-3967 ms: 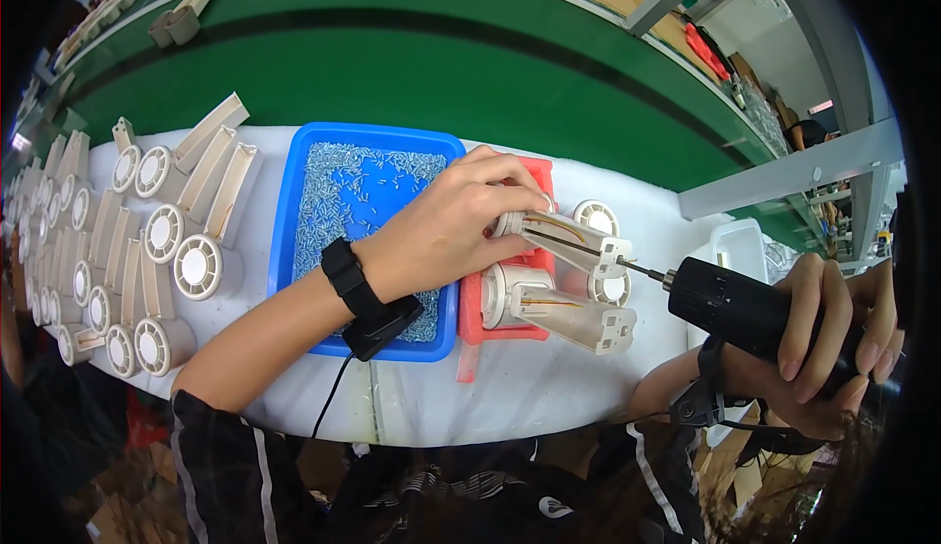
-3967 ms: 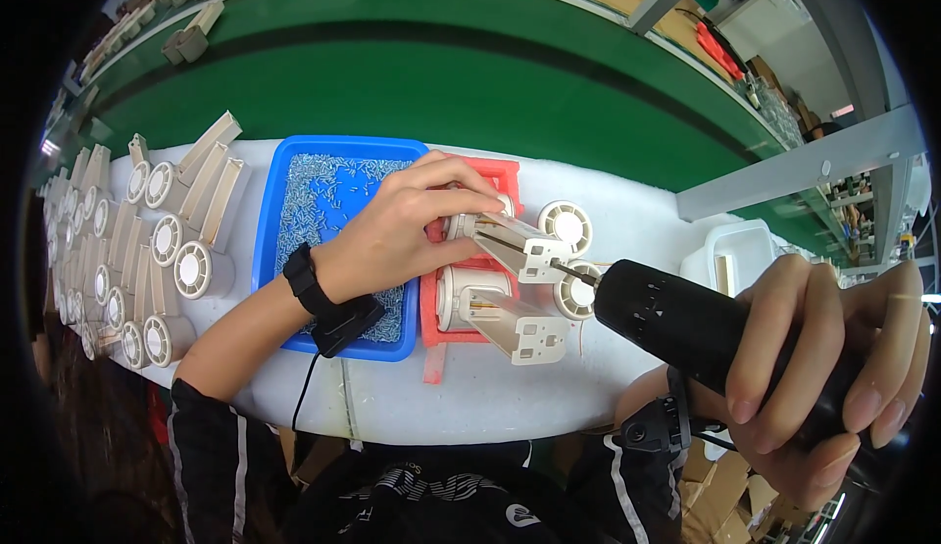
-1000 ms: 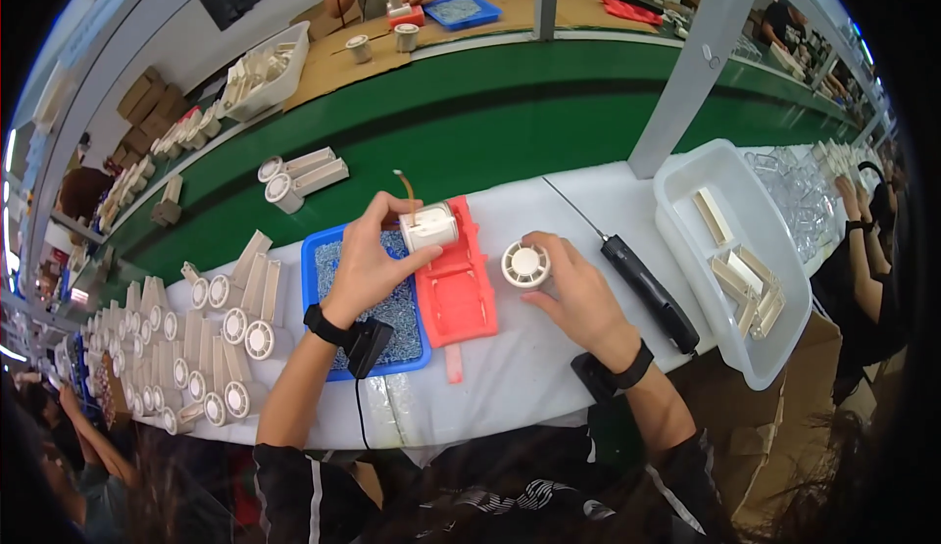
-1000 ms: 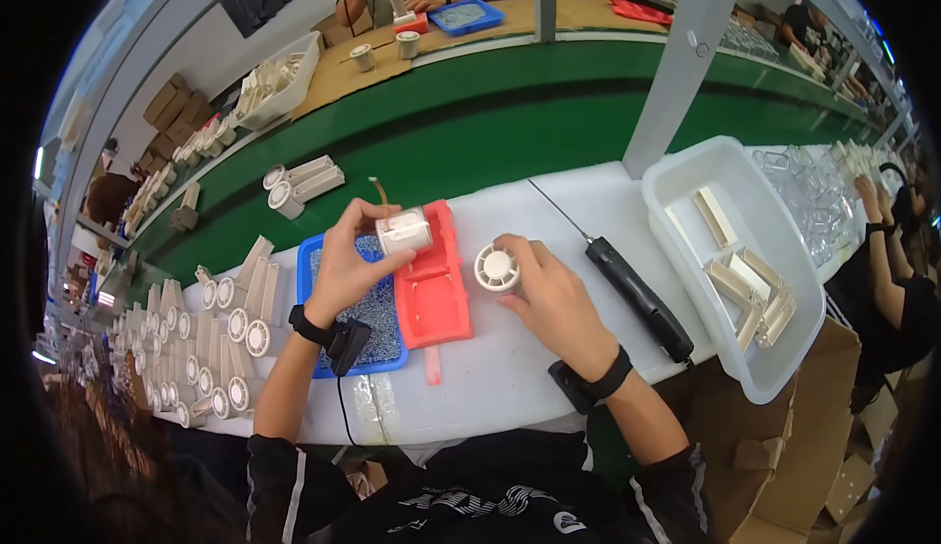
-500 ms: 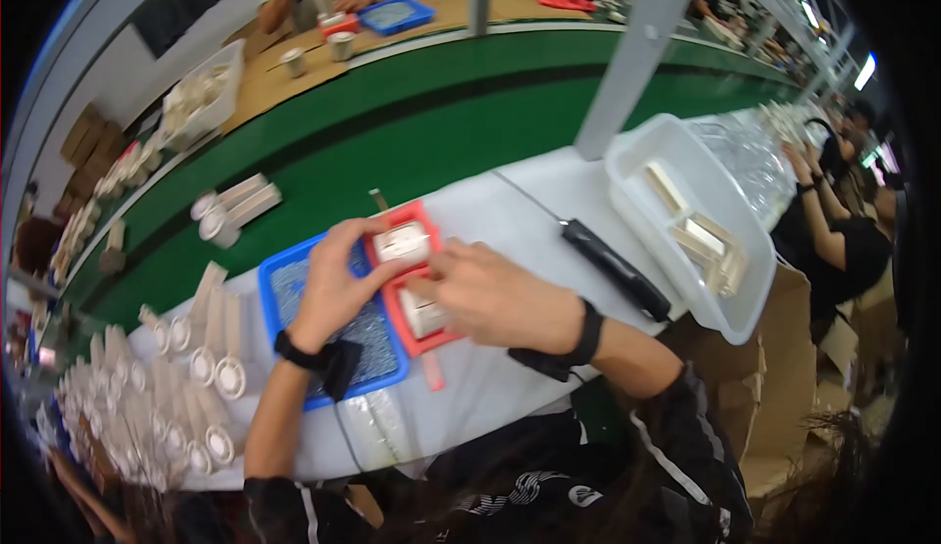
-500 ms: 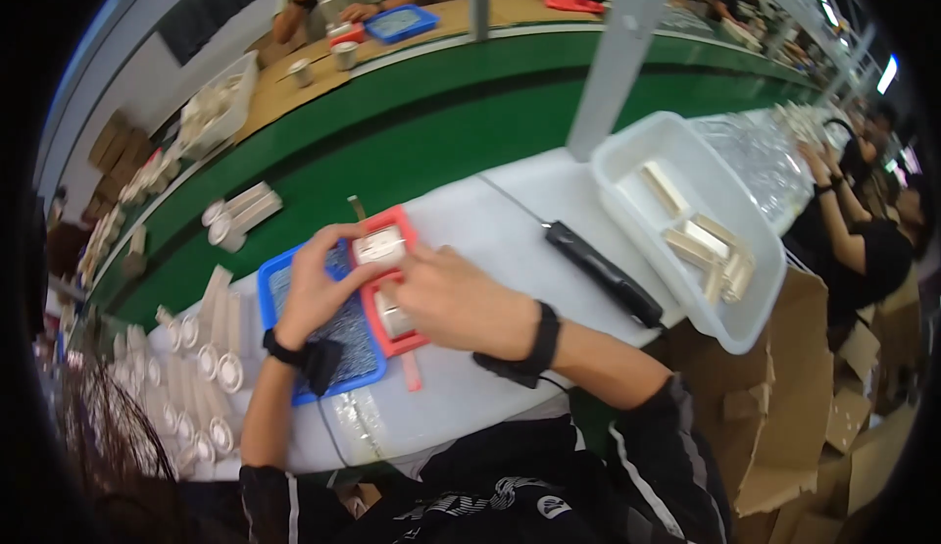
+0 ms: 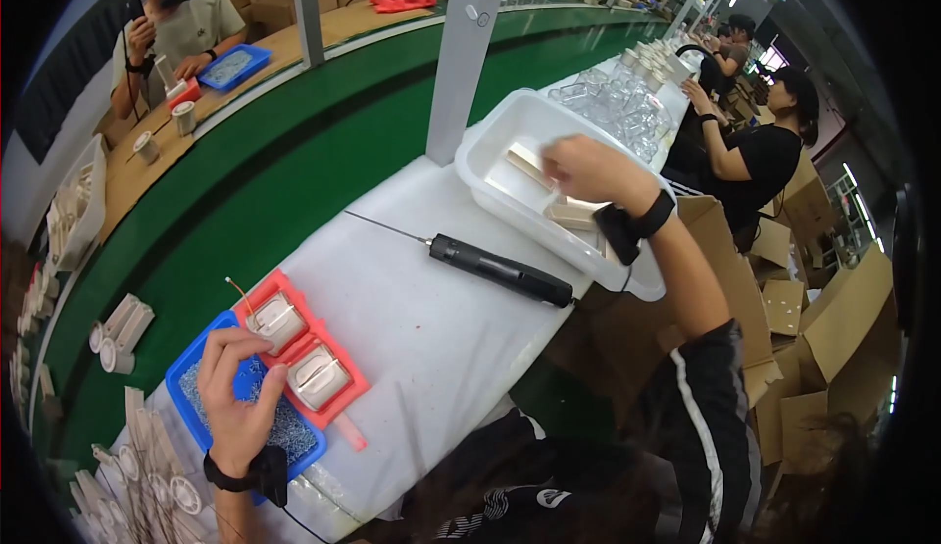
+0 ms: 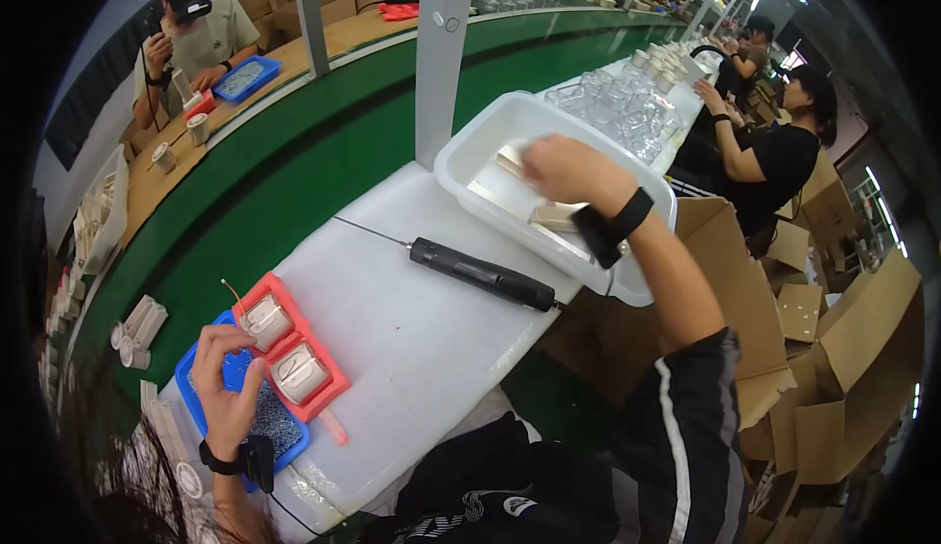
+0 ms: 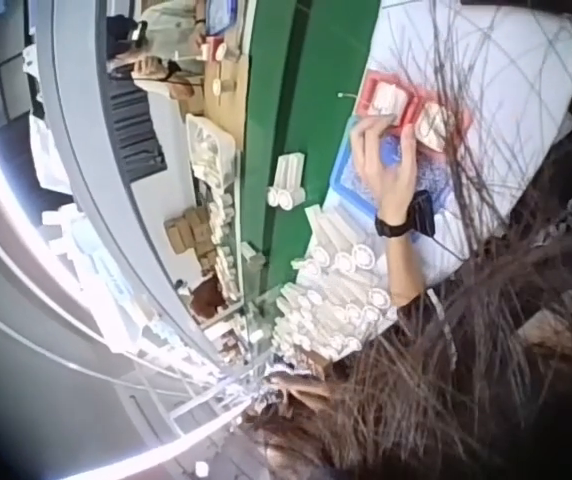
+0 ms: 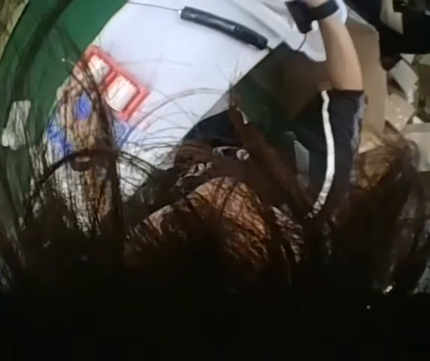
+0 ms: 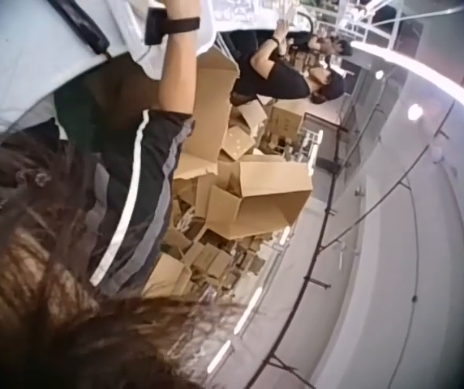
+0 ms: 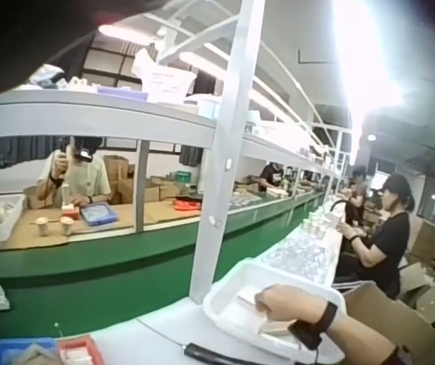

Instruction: The person picks up a plastic housing and a motor, inserts the motor into the housing, and fits a second housing piece on top. They then use a power screwdriver to drive screws into the assembly and place the completed unit into a red tray.

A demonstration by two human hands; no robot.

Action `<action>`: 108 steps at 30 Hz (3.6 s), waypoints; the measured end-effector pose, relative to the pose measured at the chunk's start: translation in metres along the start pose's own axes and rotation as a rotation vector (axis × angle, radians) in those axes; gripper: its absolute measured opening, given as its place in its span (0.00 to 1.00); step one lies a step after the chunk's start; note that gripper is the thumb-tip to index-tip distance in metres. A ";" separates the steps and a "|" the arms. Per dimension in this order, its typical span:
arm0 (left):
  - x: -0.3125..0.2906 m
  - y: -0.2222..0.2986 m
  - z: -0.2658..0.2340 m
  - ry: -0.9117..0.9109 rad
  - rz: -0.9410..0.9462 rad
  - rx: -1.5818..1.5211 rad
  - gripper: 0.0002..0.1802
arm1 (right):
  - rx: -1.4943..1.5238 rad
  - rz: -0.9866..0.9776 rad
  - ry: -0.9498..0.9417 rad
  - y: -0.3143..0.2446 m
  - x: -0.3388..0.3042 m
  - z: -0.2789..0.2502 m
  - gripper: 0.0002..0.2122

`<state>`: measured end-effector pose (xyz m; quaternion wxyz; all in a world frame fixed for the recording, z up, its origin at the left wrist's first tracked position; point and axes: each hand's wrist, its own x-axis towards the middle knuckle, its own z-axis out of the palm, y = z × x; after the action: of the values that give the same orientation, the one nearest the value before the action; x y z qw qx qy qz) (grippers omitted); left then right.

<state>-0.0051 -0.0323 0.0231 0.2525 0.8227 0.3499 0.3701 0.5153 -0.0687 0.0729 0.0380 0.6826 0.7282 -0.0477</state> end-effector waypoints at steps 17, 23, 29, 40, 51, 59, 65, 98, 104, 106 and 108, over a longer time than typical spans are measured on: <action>-0.006 -0.007 0.001 -0.032 0.001 0.019 0.12 | 0.024 0.166 -0.142 0.041 -0.039 0.026 0.29; -0.003 0.001 -0.002 -0.124 0.029 -0.002 0.20 | 0.118 0.014 0.066 -0.050 -0.032 -0.047 0.28; -0.006 -0.005 0.007 -0.279 0.058 -0.047 0.29 | 0.289 -0.338 -0.255 -0.184 -0.004 0.008 0.27; -0.012 -0.007 0.010 -0.267 0.078 -0.011 0.22 | 0.544 -0.319 -0.226 -0.170 0.011 0.047 0.34; -0.013 -0.011 0.012 -0.262 0.107 -0.022 0.20 | 0.364 -0.107 -0.001 -0.170 -0.006 0.022 0.14; -0.014 -0.011 0.013 -0.288 0.063 -0.030 0.22 | 0.313 -0.366 0.309 -0.185 -0.023 0.048 0.11; -0.013 -0.010 0.012 -0.281 0.078 -0.011 0.19 | 0.316 -0.327 0.460 -0.192 -0.019 0.064 0.19; -0.017 -0.022 0.024 -0.171 0.095 -0.384 0.10 | 1.318 -0.843 0.248 -0.248 -0.007 0.059 0.22; -0.017 -0.023 0.024 -0.167 0.097 -0.398 0.09 | 1.415 -0.763 0.186 -0.260 0.000 0.058 0.20; -0.017 -0.021 0.024 -0.187 0.058 -0.402 0.08 | 1.306 -0.924 0.654 -0.262 0.014 0.062 0.20; -0.019 -0.022 0.024 -0.177 0.049 -0.394 0.08 | 1.271 -0.942 0.753 -0.261 0.012 0.056 0.20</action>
<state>-0.0041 -0.0369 -0.0142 0.4290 0.7951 0.2270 0.3636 0.2532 -0.0798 0.0200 -0.6164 0.1732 0.7340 -0.2266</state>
